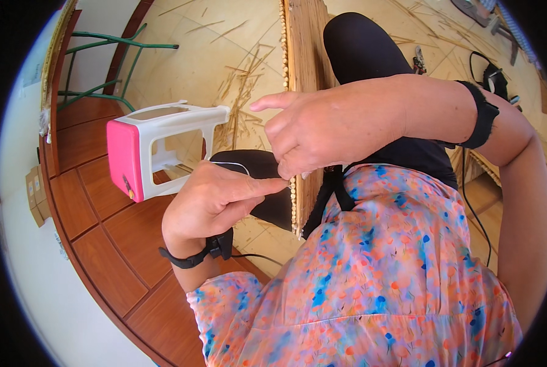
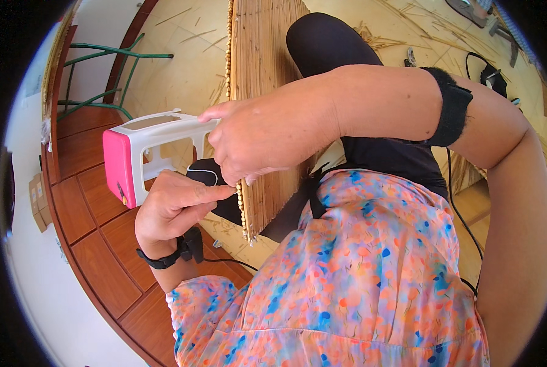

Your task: The person is binding the edge of a bamboo mat with thread and a needle, pulling the thread through the bamboo slats to secure them.

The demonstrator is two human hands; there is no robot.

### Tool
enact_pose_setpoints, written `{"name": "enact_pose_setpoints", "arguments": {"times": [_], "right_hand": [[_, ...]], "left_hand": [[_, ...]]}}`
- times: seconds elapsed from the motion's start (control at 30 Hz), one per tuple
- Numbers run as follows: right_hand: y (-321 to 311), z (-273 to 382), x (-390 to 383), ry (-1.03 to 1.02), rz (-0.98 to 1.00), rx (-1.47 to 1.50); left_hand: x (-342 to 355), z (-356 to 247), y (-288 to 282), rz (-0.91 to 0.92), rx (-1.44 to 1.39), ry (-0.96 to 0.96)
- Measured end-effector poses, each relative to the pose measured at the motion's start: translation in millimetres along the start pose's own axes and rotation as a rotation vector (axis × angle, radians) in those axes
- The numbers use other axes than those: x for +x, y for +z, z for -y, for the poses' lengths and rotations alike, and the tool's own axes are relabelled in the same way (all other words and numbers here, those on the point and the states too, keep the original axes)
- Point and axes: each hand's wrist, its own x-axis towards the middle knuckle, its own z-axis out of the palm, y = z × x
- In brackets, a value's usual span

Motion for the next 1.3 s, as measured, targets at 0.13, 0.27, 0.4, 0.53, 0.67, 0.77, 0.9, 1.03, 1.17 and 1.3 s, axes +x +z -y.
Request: {"name": "enact_pose_setpoints", "arguments": {"times": [0.13,0.27,0.4,0.53,0.67,0.77,0.9,1.03,1.17,1.3], "right_hand": [[1,0,-1,-0.008,-0.037,0.001],[-2,2,0,-0.002,0.014,0.017],[-2,3,0,-0.006,-0.011,0.023],[-1,3,0,0.006,0.000,0.036],[-3,5,-2,0.009,0.033,-0.013],[-1,4,-5,0.002,0.012,-0.010],[-1,1,-3,-0.009,0.025,-0.011],[2,-2,4,-0.018,0.031,0.007],[1,-8,12,-0.026,0.051,0.001],[4,-20,22,0.018,-0.027,-0.043]], "left_hand": [[4,-3,4,-0.019,0.005,-0.037],[2,-2,11,-0.080,-0.063,-0.060],[4,-5,16,-0.146,-0.034,-0.031],[5,4,22,-0.172,-0.057,-0.036],[9,3,27,-0.215,-0.097,-0.070],[12,-1,32,-0.236,-0.115,-0.134],[8,3,40,-0.302,-0.283,-0.285],[2,8,43,-0.310,-0.355,-0.303],[-3,3,39,-0.393,-0.294,-0.337],[-7,-7,33,-0.523,0.140,-0.266]]}}
